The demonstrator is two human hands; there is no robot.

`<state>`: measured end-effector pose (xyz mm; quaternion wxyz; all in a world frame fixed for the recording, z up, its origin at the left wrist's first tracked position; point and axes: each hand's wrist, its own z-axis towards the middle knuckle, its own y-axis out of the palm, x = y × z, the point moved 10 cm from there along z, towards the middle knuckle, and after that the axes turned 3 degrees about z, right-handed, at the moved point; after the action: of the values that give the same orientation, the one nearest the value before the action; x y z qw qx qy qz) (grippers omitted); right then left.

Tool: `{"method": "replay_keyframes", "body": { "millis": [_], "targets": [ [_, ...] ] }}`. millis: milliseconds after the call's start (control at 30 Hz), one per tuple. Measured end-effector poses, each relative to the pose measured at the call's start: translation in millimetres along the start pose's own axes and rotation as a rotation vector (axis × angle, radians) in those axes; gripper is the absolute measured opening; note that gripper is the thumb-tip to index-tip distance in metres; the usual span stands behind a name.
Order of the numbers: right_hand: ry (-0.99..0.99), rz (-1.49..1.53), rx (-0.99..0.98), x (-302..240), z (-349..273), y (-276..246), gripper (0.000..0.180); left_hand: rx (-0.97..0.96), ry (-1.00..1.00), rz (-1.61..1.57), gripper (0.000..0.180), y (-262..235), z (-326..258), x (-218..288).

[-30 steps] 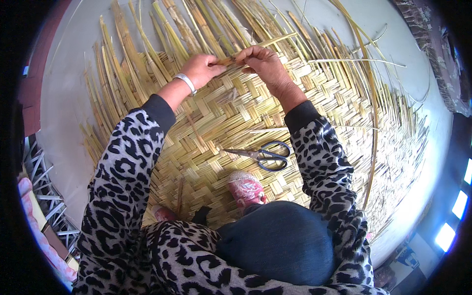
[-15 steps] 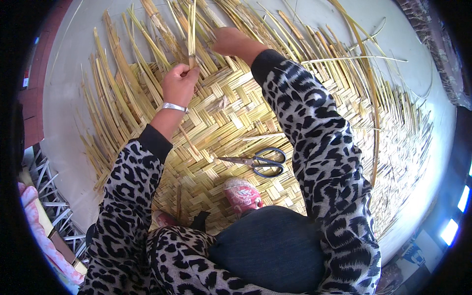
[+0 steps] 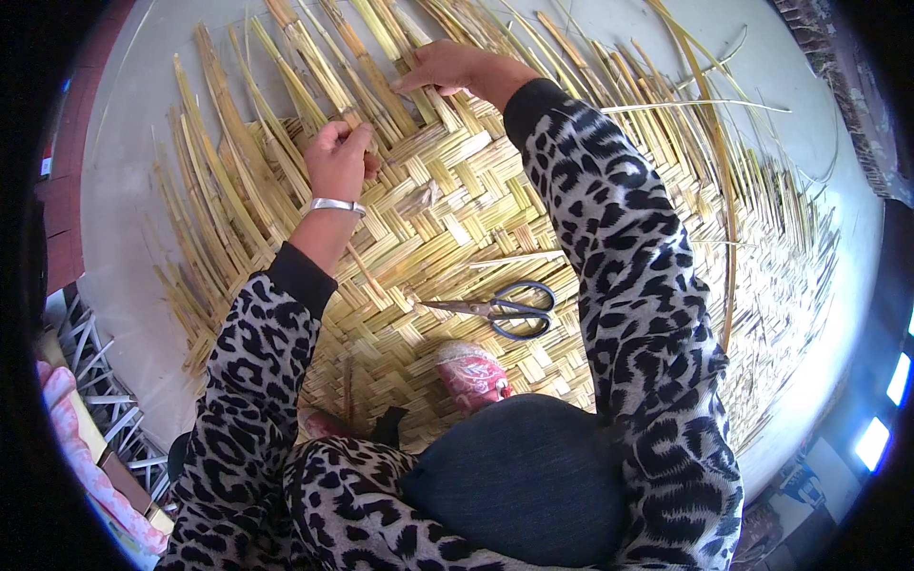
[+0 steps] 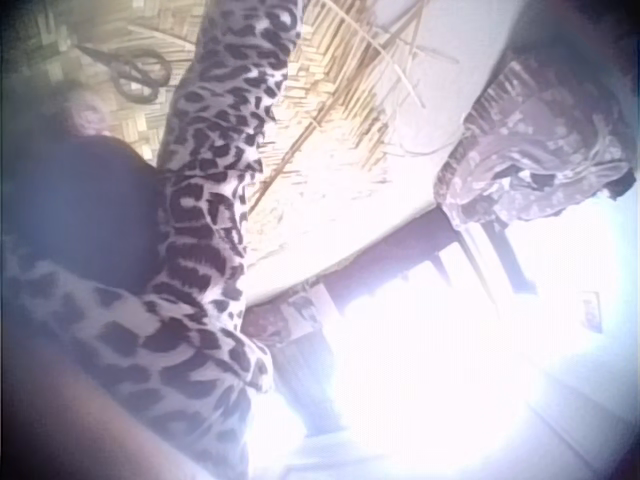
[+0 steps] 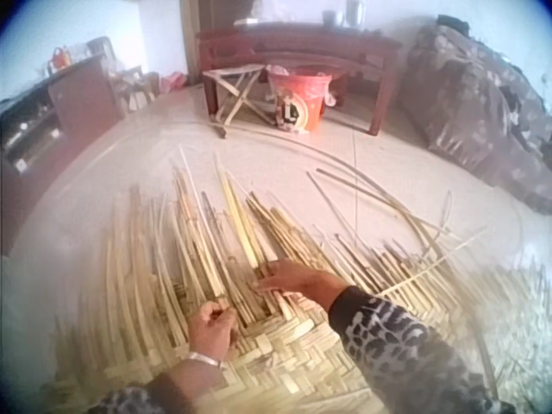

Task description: The person weaves a flat mat or basket base using dried palm leaves. They interlace the leaves by hand, occasionally using scissors to trim excess material and maintain the weave pattern.

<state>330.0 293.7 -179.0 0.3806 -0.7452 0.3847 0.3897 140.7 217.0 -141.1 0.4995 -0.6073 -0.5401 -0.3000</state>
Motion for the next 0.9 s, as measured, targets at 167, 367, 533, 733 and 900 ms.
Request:
{"method": "replay_keyframes", "body": {
  "millis": [167,367,533,733,900],
  "targets": [
    [-0.065,0.307,-0.034,4.1,-11.6,6.3,0.042,-0.118,0.115,0.203,0.019,22.9,20.1,-11.7],
    [-0.090,0.515,-0.029,7.5,-18.6,4.0,0.035,-0.341,0.233,0.441,0.022,46.6,36.3,-21.5],
    [-0.057,0.588,0.262,31.9,-33.8,-21.1,0.025,-0.365,0.228,0.644,0.026,52.8,42.2,-16.8],
    [-0.143,-0.132,0.681,21.6,-79.2,-36.9,0.020,-0.498,0.200,0.963,0.028,67.4,32.8,-7.6],
    [-0.100,-0.195,0.761,24.6,-105.1,-33.1,0.019,-0.510,0.417,0.982,0.032,76.6,23.3,19.5]
  ]
}}
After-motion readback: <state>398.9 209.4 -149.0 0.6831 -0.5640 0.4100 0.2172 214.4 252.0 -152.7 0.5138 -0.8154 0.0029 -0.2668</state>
